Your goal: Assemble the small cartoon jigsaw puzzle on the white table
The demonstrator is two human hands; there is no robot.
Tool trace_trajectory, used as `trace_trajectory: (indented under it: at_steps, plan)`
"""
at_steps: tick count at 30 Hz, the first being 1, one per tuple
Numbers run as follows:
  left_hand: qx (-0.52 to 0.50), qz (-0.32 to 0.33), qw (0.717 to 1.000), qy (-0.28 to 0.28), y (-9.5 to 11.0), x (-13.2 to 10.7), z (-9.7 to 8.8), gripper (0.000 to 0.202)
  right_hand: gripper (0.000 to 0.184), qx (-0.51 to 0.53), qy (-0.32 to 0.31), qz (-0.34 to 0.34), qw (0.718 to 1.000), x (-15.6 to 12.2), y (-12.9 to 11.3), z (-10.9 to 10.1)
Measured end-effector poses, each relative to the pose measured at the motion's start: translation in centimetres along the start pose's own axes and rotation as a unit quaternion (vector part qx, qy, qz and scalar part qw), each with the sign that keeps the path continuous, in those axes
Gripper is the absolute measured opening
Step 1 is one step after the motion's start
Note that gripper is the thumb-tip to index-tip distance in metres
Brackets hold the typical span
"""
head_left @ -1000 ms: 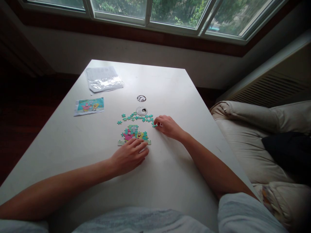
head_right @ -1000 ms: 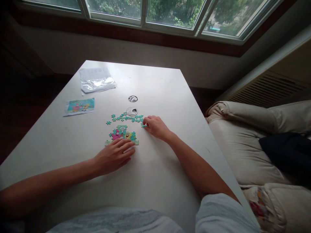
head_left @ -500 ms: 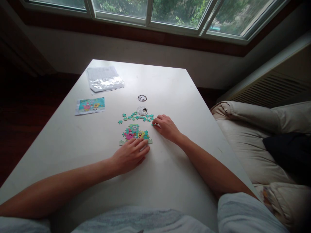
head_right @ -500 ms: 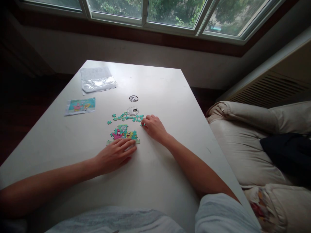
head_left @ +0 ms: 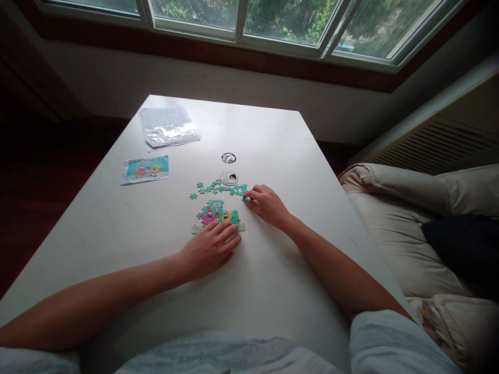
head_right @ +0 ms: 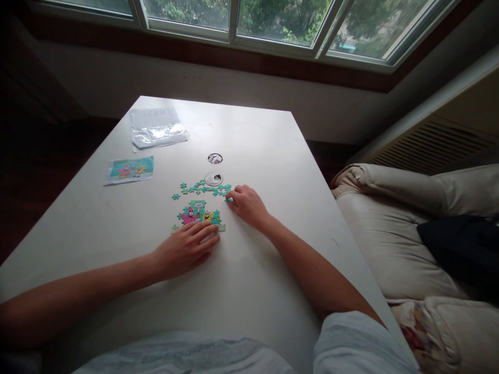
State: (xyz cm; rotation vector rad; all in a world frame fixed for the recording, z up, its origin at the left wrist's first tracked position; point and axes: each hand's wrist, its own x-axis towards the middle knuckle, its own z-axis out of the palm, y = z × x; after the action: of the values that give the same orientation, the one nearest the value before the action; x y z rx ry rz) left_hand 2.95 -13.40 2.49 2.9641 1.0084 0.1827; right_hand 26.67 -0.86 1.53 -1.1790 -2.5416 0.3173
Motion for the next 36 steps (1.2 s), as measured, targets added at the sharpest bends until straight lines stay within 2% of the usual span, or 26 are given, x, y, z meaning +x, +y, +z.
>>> trace_trajectory:
  at_steps: [12,18,23,26,29,31,33,36]
  plan:
    - [-0.023,0.001,1.0,0.0,0.0,0.1,-0.2,0.033,0.008,0.018,-0.027,0.014,0.999,0.1,-0.5,0.0]
    - [-0.027,-0.028,0.999,0.021,-0.5,0.3,-0.9,0.03,0.025,0.148,-0.006,0.039,0.988,-0.1,-0.5,0.2]
    - [-0.021,-0.055,0.998,0.013,-0.7,0.3,-0.7,0.03,0.018,0.279,0.012,0.084,0.957,0.1,-1.0,0.5]
    - [-0.026,-0.043,0.999,0.01,-0.5,0.3,-0.3,0.033,0.017,0.401,-0.003,0.133,0.906,0.3,-1.2,1.0]
    - [-0.023,-0.037,0.999,0.012,-0.4,0.2,-0.1,0.034,0.025,0.499,-0.011,0.164,0.851,0.5,-1.3,1.4]
    - [-0.02,-0.033,0.999,0.013,-0.4,0.2,-0.1,0.033,0.028,0.529,-0.01,0.176,0.83,0.5,-1.3,1.4]
    - [-0.018,-0.028,0.999,0.014,-0.4,0.2,-0.1,0.034,0.028,0.53,-0.004,0.178,0.829,0.6,-1.3,1.4]
    - [-0.019,-0.024,0.999,0.02,-0.4,0.2,-0.1,0.035,0.026,0.508,0.008,0.172,0.844,0.6,-1.2,1.4]
